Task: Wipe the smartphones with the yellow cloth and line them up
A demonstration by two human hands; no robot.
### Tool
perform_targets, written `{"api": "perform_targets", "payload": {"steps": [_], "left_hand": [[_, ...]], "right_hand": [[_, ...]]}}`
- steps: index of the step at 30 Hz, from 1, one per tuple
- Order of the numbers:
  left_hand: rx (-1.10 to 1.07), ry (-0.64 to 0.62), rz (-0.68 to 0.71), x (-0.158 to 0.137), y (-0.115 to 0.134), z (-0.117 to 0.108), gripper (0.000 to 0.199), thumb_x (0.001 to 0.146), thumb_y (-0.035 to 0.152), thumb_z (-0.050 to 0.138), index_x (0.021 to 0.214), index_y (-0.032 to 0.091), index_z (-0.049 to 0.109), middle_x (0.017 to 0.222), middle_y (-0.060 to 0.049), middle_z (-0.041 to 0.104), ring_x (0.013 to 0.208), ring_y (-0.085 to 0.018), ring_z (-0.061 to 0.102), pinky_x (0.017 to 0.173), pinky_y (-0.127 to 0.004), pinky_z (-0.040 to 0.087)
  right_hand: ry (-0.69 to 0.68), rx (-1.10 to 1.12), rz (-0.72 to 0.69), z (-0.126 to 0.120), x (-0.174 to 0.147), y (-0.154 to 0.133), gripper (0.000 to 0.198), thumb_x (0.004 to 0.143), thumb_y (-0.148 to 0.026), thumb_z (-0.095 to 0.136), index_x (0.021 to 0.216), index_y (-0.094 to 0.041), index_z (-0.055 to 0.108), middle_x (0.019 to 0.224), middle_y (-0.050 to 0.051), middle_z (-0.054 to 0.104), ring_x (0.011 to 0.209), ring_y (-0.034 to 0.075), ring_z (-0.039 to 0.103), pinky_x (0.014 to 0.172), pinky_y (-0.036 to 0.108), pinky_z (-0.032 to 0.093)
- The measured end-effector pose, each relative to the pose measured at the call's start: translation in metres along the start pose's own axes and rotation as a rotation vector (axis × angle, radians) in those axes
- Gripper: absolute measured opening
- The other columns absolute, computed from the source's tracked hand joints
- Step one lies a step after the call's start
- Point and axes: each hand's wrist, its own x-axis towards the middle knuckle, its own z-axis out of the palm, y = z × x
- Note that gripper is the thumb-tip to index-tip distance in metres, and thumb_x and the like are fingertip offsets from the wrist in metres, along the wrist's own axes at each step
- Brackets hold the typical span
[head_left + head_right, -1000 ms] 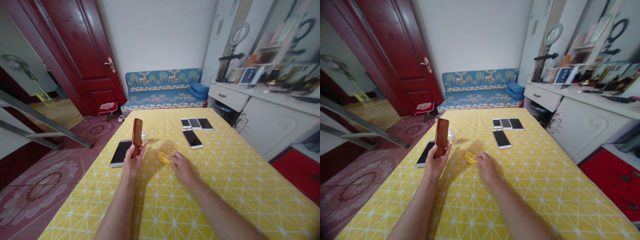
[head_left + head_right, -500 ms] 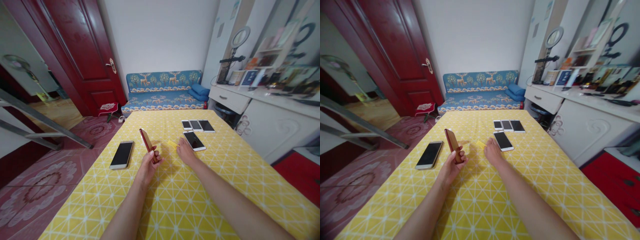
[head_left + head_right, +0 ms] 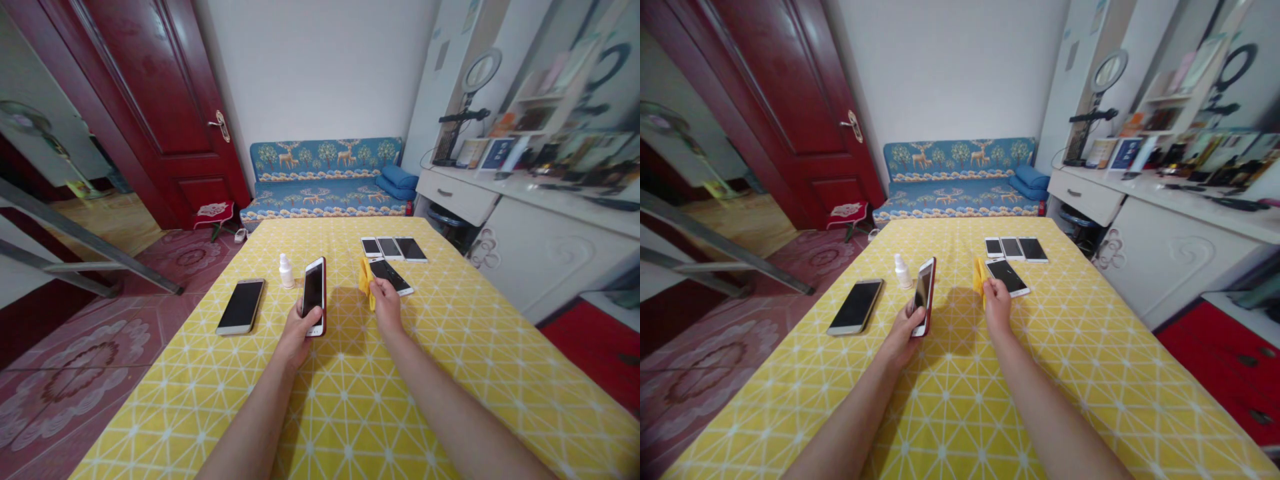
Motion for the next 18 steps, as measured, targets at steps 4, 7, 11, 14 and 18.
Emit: {"api": "perform_targets", "payload": {"steps": [4, 7, 11, 14, 18], "left_hand": [[0.004, -0.028, -0.074, -0.004, -0.003, 0.005, 0.045, 0.059, 0.03, 0.085, 0.093, 0.016, 0.059, 0.071, 0.003, 0.061, 0.055, -0.007, 0.056, 0.05, -0.017, 0.043], [-0.035, -0.057, -0.111, -0.007, -0.003, 0.008, 0.045, 0.063, 0.027, 0.083, 0.1, 0.017, 0.059, 0.08, 0.0, 0.066, 0.064, -0.013, 0.065, 0.061, -0.024, 0.053], [-0.127, -0.059, -0.194, -0.007, 0.001, 0.008, 0.046, 0.074, 0.024, 0.075, 0.114, 0.015, 0.056, 0.104, -0.012, 0.07, 0.083, -0.022, 0.071, 0.074, -0.031, 0.057], [-0.212, -0.048, -0.226, -0.006, 0.005, 0.006, 0.045, 0.079, 0.019, 0.068, 0.121, 0.01, 0.054, 0.11, -0.017, 0.069, 0.09, -0.023, 0.07, 0.081, -0.032, 0.057], [-0.265, -0.035, -0.226, -0.004, 0.006, 0.004, 0.043, 0.083, 0.02, 0.064, 0.123, 0.008, 0.052, 0.111, -0.018, 0.068, 0.098, -0.025, 0.069, 0.086, -0.036, 0.056]], "right_hand": [[0.016, 0.301, 0.168, -0.006, -0.026, -0.013, 0.038, 0.079, -0.059, 0.052, 0.082, -0.02, 0.054, 0.065, -0.002, 0.059, 0.052, 0.012, 0.054, 0.057, 0.028, 0.049], [-0.046, 0.638, 0.362, -0.01, -0.036, -0.024, 0.037, 0.065, -0.049, 0.075, 0.081, -0.021, 0.056, 0.061, -0.006, 0.053, 0.047, 0.008, 0.046, 0.052, 0.023, 0.046], [-0.046, 0.558, 0.346, -0.015, -0.034, -0.025, 0.032, 0.069, -0.047, 0.072, 0.078, -0.021, 0.056, 0.062, -0.005, 0.054, 0.051, 0.01, 0.048, 0.054, 0.025, 0.045], [0.075, 0.09, 0.056, -0.027, -0.022, -0.015, 0.027, 0.08, -0.047, 0.058, 0.079, -0.02, 0.059, 0.081, 0.003, 0.064, 0.076, 0.018, 0.059, 0.074, 0.033, 0.049], [0.223, -0.512, -0.22, -0.051, -0.002, 0.001, 0.027, 0.083, -0.038, 0.051, 0.085, -0.016, 0.066, 0.126, 0.017, 0.056, 0.121, 0.028, 0.048, 0.105, 0.042, 0.033]]}}
